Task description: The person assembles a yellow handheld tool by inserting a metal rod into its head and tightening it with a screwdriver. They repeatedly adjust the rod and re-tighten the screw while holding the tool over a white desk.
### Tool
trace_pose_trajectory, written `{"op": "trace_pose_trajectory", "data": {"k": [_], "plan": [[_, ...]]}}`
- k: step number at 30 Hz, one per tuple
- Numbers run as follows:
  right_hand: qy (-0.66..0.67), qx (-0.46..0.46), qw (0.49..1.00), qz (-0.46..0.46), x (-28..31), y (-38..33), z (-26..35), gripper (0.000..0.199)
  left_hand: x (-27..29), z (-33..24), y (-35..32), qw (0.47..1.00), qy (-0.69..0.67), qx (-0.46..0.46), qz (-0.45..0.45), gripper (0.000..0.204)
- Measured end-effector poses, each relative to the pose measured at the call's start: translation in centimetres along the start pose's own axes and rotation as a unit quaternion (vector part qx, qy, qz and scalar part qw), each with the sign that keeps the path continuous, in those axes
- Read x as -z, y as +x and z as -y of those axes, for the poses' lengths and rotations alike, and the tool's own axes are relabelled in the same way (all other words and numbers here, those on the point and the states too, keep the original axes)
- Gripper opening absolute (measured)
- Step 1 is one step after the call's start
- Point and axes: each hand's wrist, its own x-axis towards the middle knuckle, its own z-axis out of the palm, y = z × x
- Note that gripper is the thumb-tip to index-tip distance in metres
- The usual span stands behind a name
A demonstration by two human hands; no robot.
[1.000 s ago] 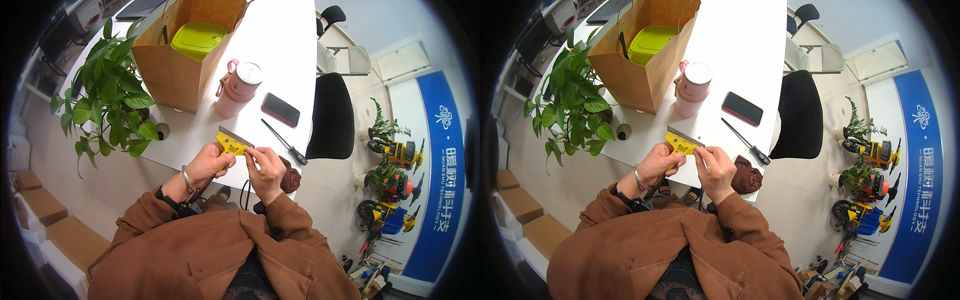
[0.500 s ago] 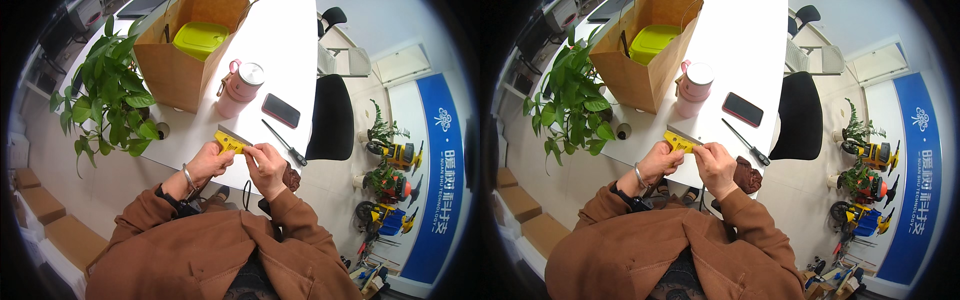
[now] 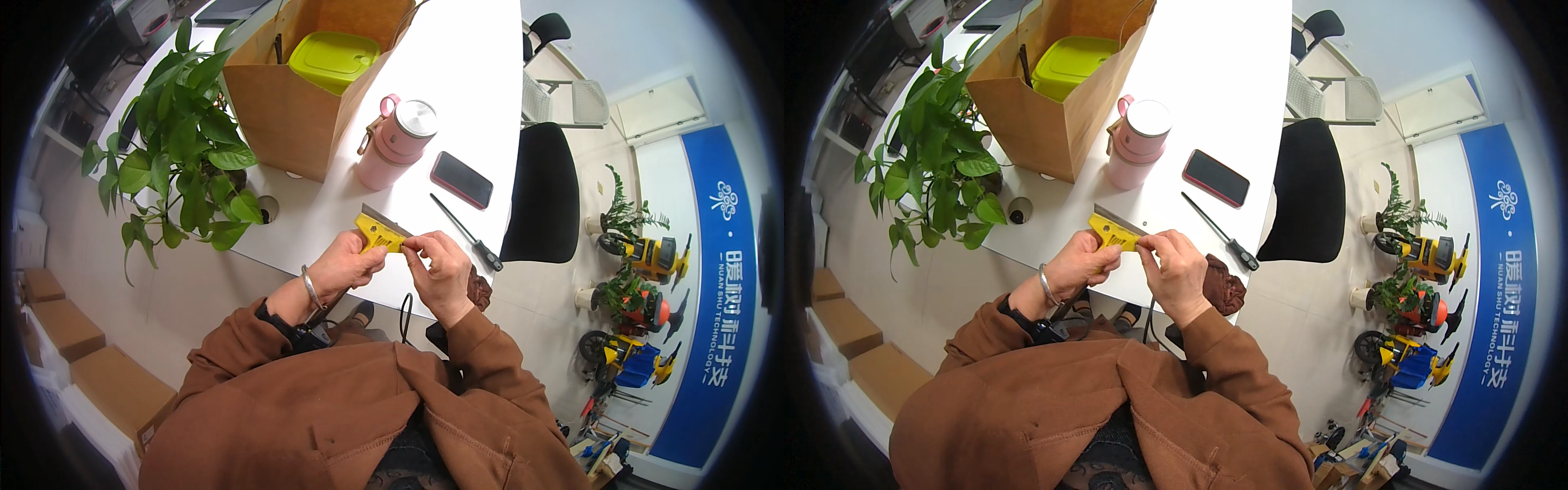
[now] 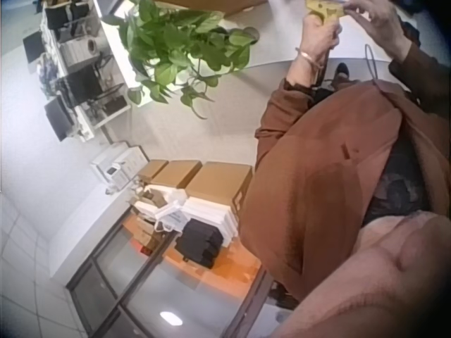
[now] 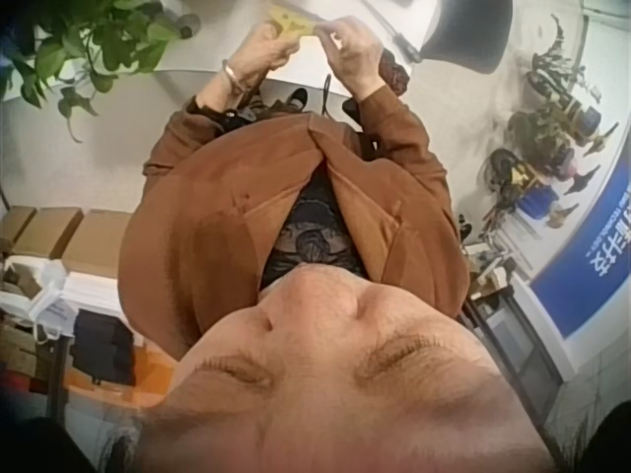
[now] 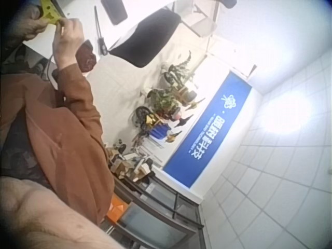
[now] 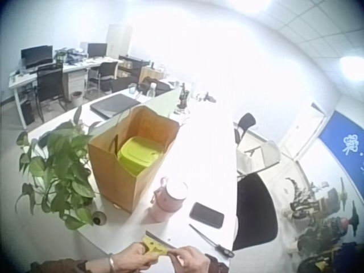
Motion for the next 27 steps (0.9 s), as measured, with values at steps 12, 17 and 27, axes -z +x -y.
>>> {"op": "trace_pose_trajectory", "data": {"k": [12,17,27], "plan": [[0.009,-0.046,0.999,0.0,-0.39,-0.59,0.29,0.01,0.04,0.03,0.04,1.0,0.026,-0.011,0.002,0.014],[0.017,-0.05,0.999,-0.007,-0.31,-0.49,0.42,0.01,-0.09,-0.17,-0.16,1.0,0.017,-0.007,0.003,0.014],[0.0,-0.049,0.999,0.005,-0.31,-0.5,0.45,0.012,-0.11,0.23,-0.02,1.0,0.01,-0.015,0.008,0.011]]}}
